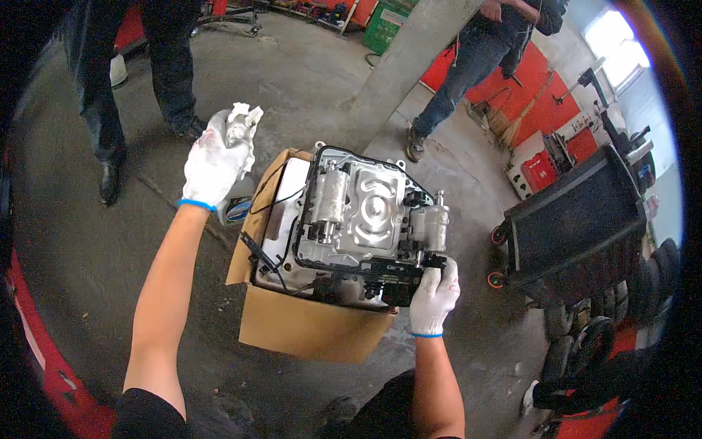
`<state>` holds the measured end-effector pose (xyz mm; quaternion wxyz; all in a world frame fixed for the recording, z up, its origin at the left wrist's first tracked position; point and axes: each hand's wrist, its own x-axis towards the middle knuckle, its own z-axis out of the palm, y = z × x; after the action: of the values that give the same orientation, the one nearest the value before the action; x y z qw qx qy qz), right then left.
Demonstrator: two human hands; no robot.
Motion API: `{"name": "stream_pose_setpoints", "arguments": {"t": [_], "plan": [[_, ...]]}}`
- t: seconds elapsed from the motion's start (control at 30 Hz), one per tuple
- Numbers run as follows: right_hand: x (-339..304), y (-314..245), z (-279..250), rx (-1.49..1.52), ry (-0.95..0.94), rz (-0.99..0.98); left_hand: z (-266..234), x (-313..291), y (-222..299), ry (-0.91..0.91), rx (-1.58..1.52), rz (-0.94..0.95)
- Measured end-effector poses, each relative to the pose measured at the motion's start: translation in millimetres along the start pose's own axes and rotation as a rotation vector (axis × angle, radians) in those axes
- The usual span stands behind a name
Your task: The person wipes a metallic engine block with a white cloth, repeatedly turning and repositioning the part to clean multiple surfaces. The engine block rests on a cardboard box on the floor of an auto repair shop.
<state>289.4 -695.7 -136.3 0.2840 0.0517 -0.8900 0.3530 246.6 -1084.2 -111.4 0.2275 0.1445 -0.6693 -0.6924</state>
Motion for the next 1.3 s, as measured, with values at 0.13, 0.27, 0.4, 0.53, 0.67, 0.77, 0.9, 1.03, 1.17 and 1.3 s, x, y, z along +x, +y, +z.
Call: {"name": "stream_pose_setpoints", "arguments": {"t": [0.13, 0.27, 0.4, 0.53, 0.67, 0.77, 0.9, 1.03, 1.17, 1.3], "plan": [[2.2, -2.7, -0.1, 0.009, -0.016, 0.030, 0.7, -1.6, -16.6, -0.076, 0.162, 0.186], [0.7, 9.6, 0.7, 0.061, -0.016, 0.039, 29.0, -8.7, -5.8, -0.073, 0.328, 0.188], [-0.6, 6.5, -1.3, -0.002, -0.025, 0.049, 48.4, -15.0, 22.0, -0.095, 0.284, 0.129], [-0.4, 5.9, -0.2, -0.042, -0.003, 0.032, 80.4, -6.3, -9.8, -0.033, 0.434, 0.263], [0.2, 14.3, -0.4, 0.018, -0.015, 0.001, 73.4, -8.2, -1.5, -0.125, 0.444, 0.187], [1.9, 14.0, 0.3, 0.035, 0.007, -0.005, 60.2, -17.0, -4.6, -0.231, 0.488, 0.163], [-0.6, 11.3, 2.4, 0.023, 0.045, -0.005, 43.6, -31.9, 2.3, -0.339, 0.479, 0.030], [1.6, 19.8, 2.5, -0.025, 0.057, -0.022, 18.7, -37.4, -10.7, -0.371, 0.605, 0.276], [1.3, 13.5, 3.3, 0.017, 0.032, -0.007, -13.7, -11.3, -23.0, -0.256, 0.248, 0.035], [3.0, 15.0, 3.5, 0.081, 0.031, -0.003, 6.0, -14.8, -9.6, -0.118, 0.292, 0.073]]}}
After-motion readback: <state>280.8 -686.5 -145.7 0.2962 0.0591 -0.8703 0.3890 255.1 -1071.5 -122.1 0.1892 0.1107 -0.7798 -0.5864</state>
